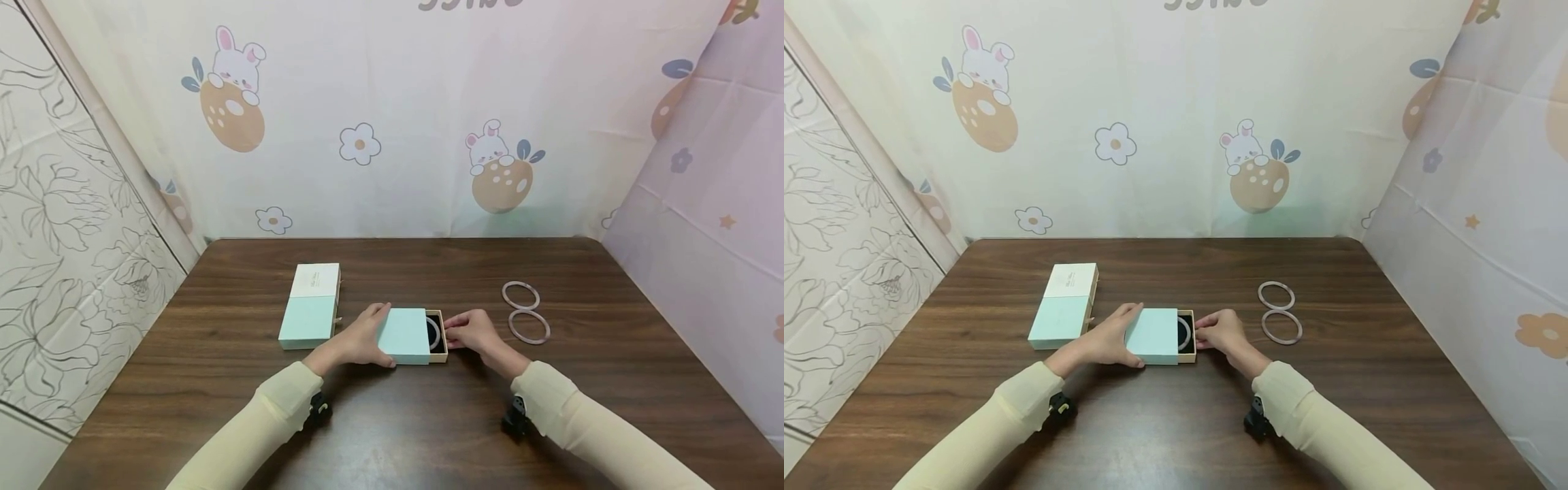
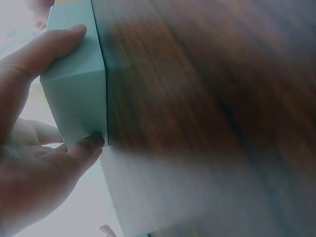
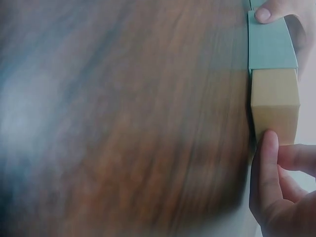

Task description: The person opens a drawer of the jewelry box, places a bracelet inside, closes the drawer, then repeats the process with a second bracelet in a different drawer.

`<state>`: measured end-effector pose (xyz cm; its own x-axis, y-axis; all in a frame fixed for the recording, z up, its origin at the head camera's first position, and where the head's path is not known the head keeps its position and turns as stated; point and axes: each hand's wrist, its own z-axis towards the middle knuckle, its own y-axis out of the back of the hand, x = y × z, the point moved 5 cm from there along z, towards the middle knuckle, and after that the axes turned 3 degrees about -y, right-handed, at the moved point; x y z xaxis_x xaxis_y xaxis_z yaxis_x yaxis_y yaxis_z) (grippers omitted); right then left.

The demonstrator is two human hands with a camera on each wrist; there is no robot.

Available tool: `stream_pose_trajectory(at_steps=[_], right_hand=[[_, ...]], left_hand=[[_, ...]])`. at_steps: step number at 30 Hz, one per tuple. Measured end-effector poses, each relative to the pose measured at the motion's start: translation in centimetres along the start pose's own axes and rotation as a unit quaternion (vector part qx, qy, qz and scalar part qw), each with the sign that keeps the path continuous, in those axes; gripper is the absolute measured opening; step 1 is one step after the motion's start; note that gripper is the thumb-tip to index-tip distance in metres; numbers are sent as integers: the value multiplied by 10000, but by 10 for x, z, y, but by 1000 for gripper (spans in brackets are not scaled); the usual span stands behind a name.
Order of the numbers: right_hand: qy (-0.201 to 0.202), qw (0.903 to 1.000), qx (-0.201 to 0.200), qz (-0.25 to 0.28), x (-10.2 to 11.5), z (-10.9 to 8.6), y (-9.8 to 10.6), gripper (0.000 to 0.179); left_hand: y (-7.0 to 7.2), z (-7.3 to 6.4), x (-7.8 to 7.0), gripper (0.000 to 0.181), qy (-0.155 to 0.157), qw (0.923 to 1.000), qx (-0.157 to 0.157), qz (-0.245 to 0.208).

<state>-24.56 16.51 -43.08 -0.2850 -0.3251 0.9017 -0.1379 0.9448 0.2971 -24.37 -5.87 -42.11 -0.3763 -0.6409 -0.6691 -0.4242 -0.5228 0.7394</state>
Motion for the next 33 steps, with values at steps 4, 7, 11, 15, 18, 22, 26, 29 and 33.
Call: stream_pose_trajectory(at_steps=[4, 7, 11, 15, 18, 22, 26, 29, 33], right_hand=[[9, 10000, 9, 28, 2, 0, -5, 22], [-17, 10000, -17, -28, 2, 0, -9, 21], [-4, 9999, -48, -105, 3, 1, -13, 20], [46, 10000, -9, -57, 4, 1, -17, 20], [88, 10000, 29, 22, 6, 0, -19, 21], [110, 9999, 59, 33, 8, 0, -23, 20], [125, 9999, 72, -78, 7, 1, -26, 19], [142, 9997, 40, -176, 7, 1, -28, 19], [169, 9996, -23, -230, 7, 2, -29, 19]], left_hand=[[1, -1, -1, 115, -6, 10000, 13, -7], [0, -1, 0, 115, 10, 10000, 27, -21], [-1, -1, 1, 114, 26, 10000, 33, -30], [-1, -1, 1, 115, 32, 10000, 15, -26], [0, -1, 1, 115, 31, 10000, 3, -1], [-1, 0, 1, 115, 8, 10000, -6, 9], [-1, 1, 2, 115, -6, 10000, -31, -8], [-1, 1, 2, 115, -10, 10000, -48, -20], [0, -1, 1, 115, -35, 10000, -26, -54]])
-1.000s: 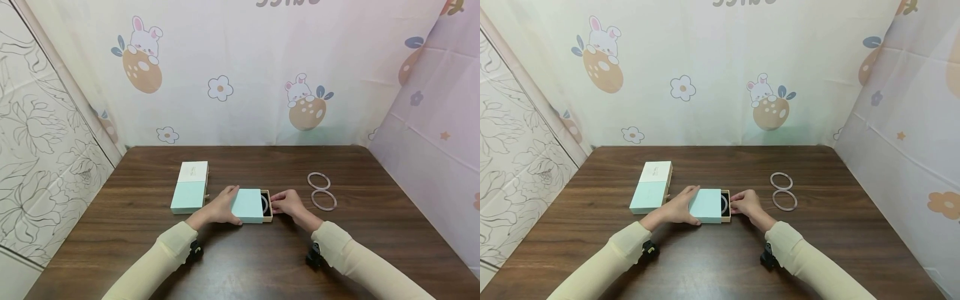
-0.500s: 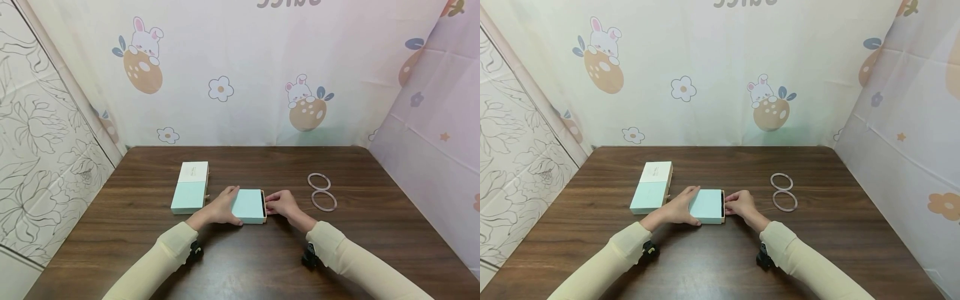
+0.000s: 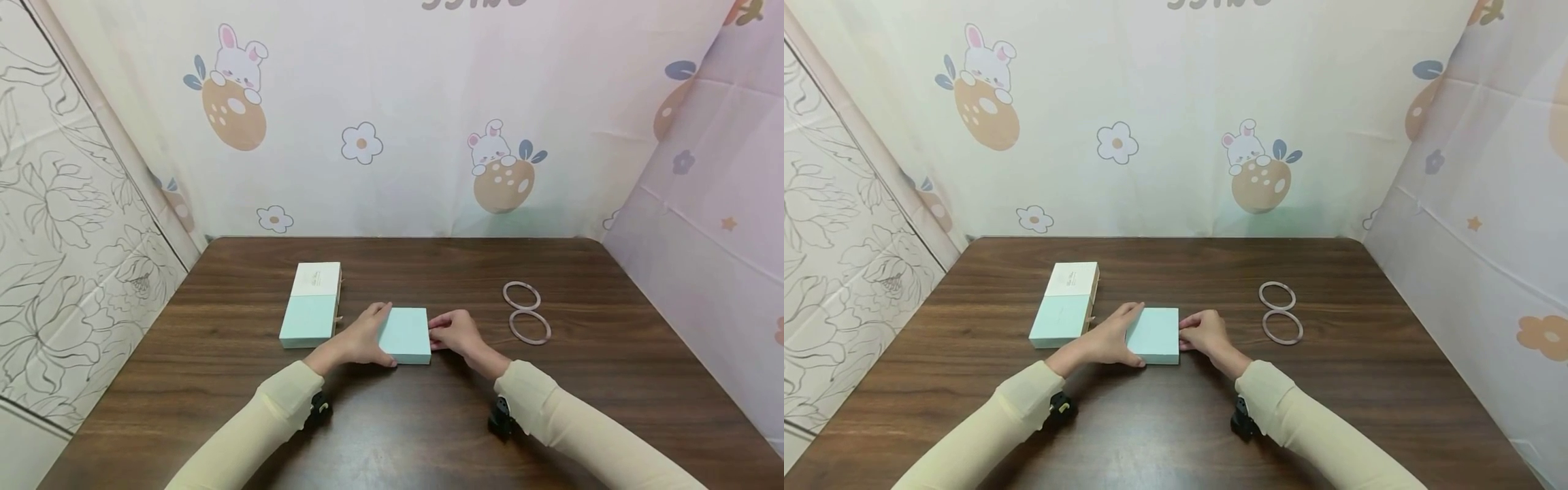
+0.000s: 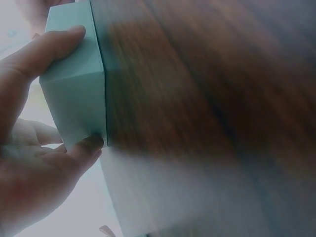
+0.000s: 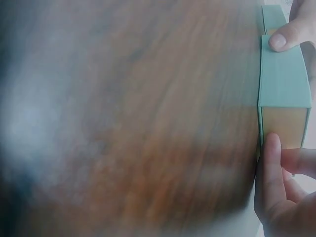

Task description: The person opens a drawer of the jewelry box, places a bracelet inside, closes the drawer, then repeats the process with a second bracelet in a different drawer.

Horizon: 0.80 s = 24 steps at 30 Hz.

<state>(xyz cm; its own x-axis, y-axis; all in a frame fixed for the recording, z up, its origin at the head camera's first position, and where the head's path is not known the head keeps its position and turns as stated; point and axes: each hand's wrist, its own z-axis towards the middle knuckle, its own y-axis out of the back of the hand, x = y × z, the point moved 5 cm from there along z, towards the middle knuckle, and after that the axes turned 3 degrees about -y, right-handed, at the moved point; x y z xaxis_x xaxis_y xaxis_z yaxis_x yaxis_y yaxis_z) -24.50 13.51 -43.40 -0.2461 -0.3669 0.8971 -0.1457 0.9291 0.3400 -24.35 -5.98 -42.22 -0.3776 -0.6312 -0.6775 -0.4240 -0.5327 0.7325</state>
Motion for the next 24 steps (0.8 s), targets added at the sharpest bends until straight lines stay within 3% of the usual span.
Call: stream_pose_trajectory(at_steps=[6, 10, 13, 19, 24], right_hand=[[170, 9995, 267, -51, 1, -5, 0, 23], [556, 9948, 580, -629, 4, -11, 5, 27], [932, 9853, 895, -1118, 8, -17, 10, 34], [1593, 9649, 1356, -1585, 11, -26, 13, 54], [1842, 9598, 1159, -1771, 9, -30, 6, 62]], left_hand=[[0, -4, 0, 121, -17, 10000, 35, 9], [-1, -11, 2, 122, 201, 9998, 30, 66], [-3, -19, 2, 112, 290, 9996, 26, 61], [-9, -29, -3, 95, 258, 9990, -354, -36], [-10, -31, -9, 87, 295, 9963, -803, -84]])
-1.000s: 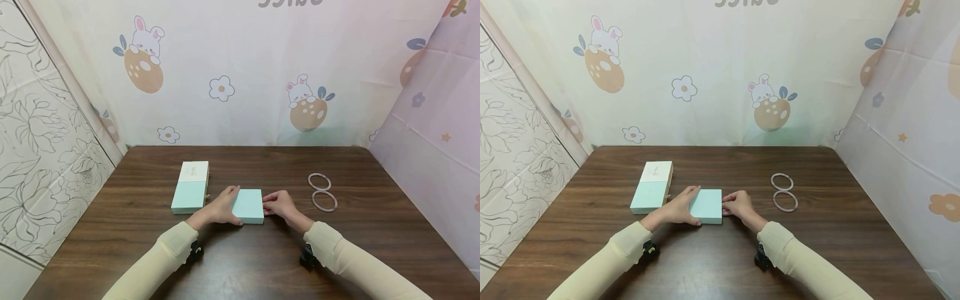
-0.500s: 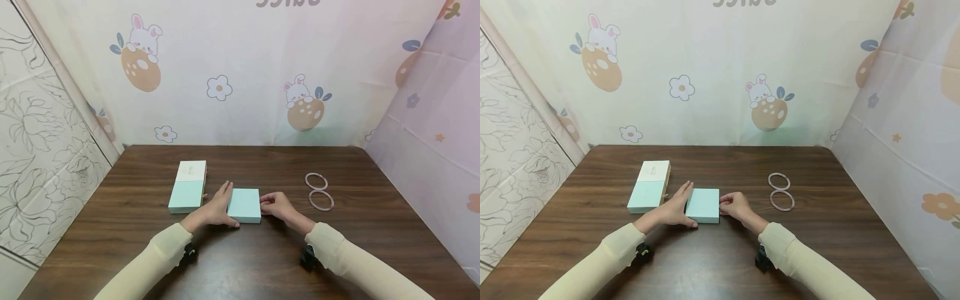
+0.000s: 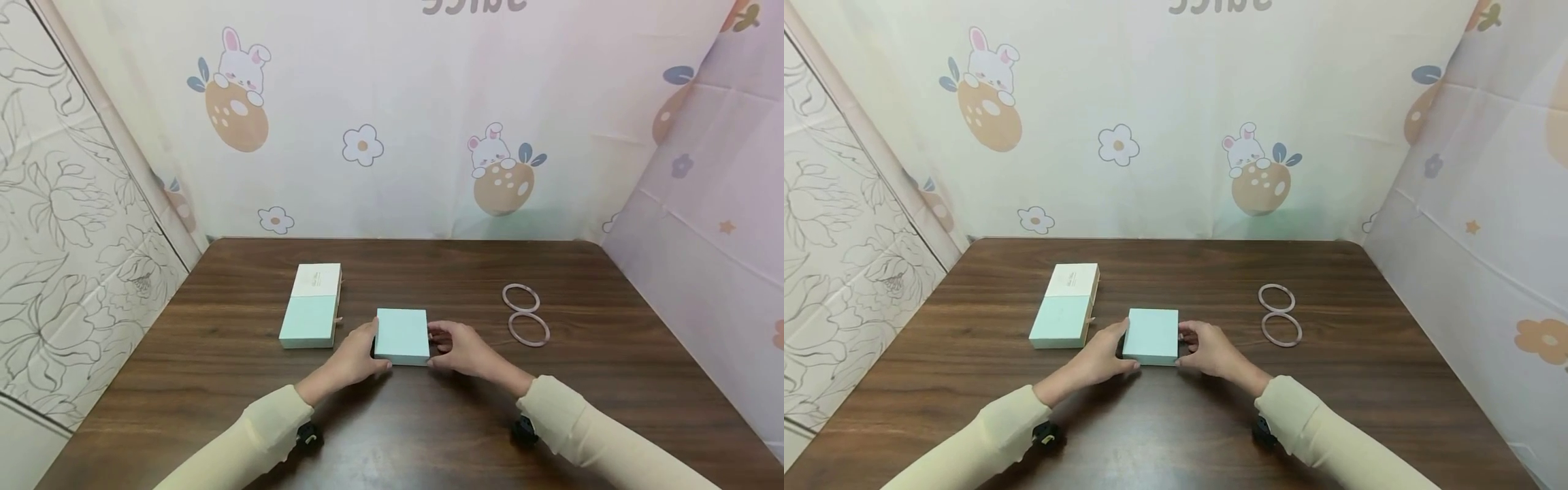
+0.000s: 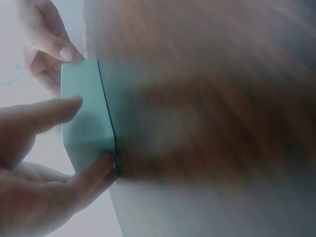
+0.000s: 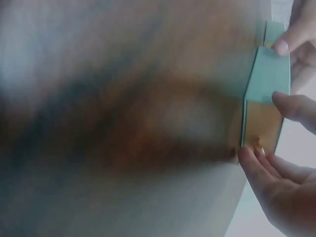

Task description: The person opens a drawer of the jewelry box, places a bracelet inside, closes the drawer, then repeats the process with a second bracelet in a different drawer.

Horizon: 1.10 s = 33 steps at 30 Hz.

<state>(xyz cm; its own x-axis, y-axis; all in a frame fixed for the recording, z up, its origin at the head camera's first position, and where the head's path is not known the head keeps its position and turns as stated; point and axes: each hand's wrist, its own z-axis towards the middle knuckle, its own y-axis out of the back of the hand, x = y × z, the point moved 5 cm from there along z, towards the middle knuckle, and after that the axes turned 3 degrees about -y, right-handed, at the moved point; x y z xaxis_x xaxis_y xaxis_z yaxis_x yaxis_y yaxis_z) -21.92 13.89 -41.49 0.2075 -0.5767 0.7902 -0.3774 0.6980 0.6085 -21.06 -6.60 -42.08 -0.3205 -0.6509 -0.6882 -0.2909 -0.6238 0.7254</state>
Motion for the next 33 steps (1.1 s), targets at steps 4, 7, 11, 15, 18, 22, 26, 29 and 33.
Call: stream_pose_trajectory(at_steps=[4, 7, 11, 15, 18, 22, 26, 29, 33], right_hand=[[-45, 9995, -304, 75, -2, 0, -3, 62], [-78, 9989, -412, 221, -3, 0, -3, 61], [-105, 9982, -446, 376, -3, 1, 0, 62], [-143, 9977, -509, 417, -2, 4, 4, 63], [-211, 9972, -559, 440, -3, 8, 7, 62], [-381, 9959, -664, 474, -6, 13, 11, 63], [-619, 9939, -768, 498, -11, 16, 16, 64], [-799, 9922, -806, 508, -15, 20, 19, 64], [-972, 9904, -847, 503, -18, 28, 27, 64]], left_hand=[[0, 2, -2, 82, -10, 9997, -231, 73], [0, 4, -4, 79, -29, 9994, -310, 118], [2, 9, -5, 78, -109, 9991, -375, 147], [4, 16, -7, 78, -157, 9988, -423, 195], [5, 22, -8, 78, -110, 9988, -412, 236], [5, 31, -12, 78, -108, 9986, -419, 300], [2, 41, -16, 77, -194, 9982, -437, 367], [0, 50, -18, 76, -196, 9980, -434, 410], [1, 62, -20, 77, -182, 9975, -470, 499]])
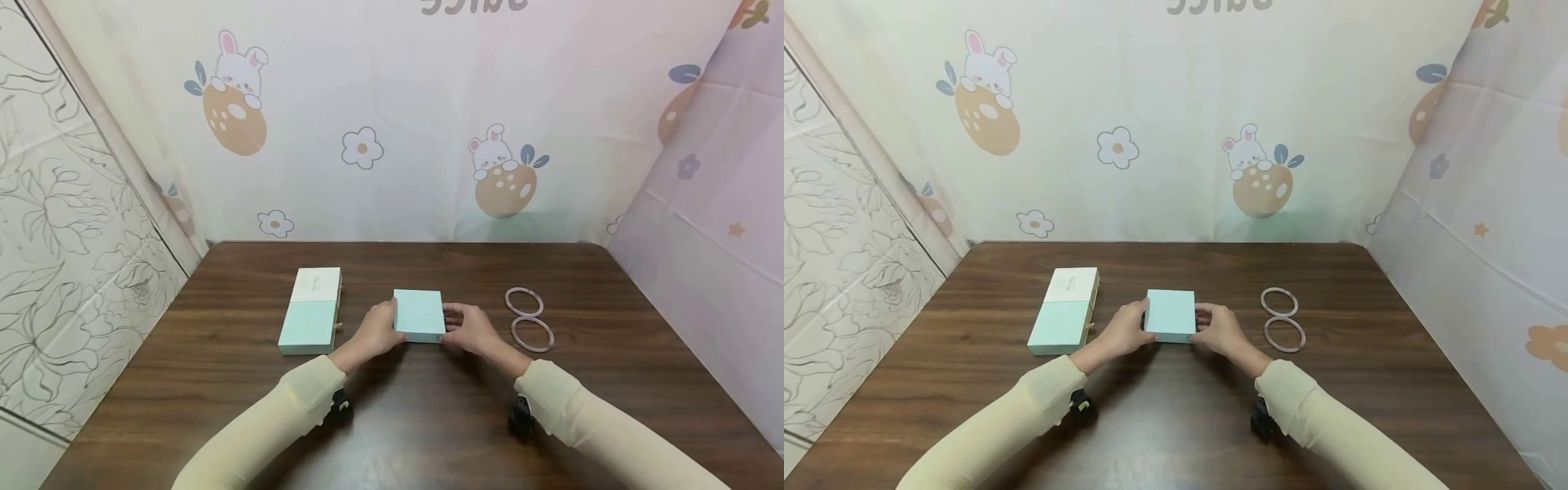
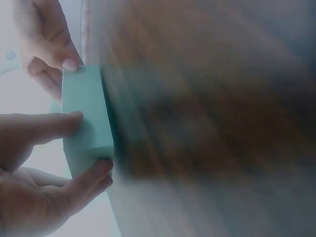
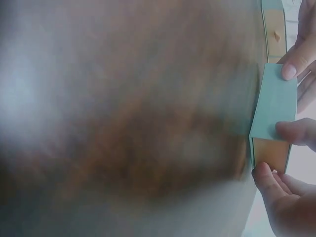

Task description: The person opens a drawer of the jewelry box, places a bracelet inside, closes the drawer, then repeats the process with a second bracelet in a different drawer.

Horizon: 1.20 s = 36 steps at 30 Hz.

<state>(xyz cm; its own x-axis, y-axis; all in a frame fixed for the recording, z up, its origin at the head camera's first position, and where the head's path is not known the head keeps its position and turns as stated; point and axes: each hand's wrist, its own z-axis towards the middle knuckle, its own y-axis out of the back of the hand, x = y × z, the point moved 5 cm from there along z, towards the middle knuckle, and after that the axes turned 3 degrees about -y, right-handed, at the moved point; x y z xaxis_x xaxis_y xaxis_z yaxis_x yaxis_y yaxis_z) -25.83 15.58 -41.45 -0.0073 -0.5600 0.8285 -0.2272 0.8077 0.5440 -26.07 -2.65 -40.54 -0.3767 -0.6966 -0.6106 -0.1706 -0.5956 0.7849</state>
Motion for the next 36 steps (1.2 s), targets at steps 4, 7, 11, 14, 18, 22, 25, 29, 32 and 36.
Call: stream_pose_trajectory(at_steps=[4, 7, 11, 14, 18, 22, 25, 29, 32, 36], right_hand=[[-118, 9999, -61, -12, 0, 10, 7, 63], [-178, 9998, -89, -71, 1, 18, 11, 62], [-195, 9996, -110, -179, 3, 29, 14, 62], [-162, 9995, -127, -218, 5, 37, 15, 62], [-136, 9993, -115, -314, 7, 45, 16, 61], [-182, 9989, -112, -407, 8, 52, 17, 60], [-208, 9989, -123, -406, 8, 57, 17, 60], [-216, 9991, -83, -350, 6, 63, 16, 59], [-226, 9993, -46, -310, 3, 66, 16, 59], [-242, 9994, -28, -232, -1, 68, 16, 59]], left_hand=[[1, 13, -3, 74, 34, 10000, -58, 34], [2, 22, -2, 73, 141, 9999, -99, 13], [1, 32, 3, 72, 298, 9994, -121, -106], [2, 40, 9, 68, 344, 9989, -173, -253], [3, 49, 17, 65, 443, 9978, -232, -431], [3, 57, 23, 68, 584, 9966, -165, -552], [3, 61, 27, 71, 667, 9958, -96, -618], [2, 64, 30, 70, 755, 9949, -43, -671], [1, 65, 32, 69, 769, 9946, -21, -695], [0, 67, 33, 72, 766, 9944, 36, -726]])
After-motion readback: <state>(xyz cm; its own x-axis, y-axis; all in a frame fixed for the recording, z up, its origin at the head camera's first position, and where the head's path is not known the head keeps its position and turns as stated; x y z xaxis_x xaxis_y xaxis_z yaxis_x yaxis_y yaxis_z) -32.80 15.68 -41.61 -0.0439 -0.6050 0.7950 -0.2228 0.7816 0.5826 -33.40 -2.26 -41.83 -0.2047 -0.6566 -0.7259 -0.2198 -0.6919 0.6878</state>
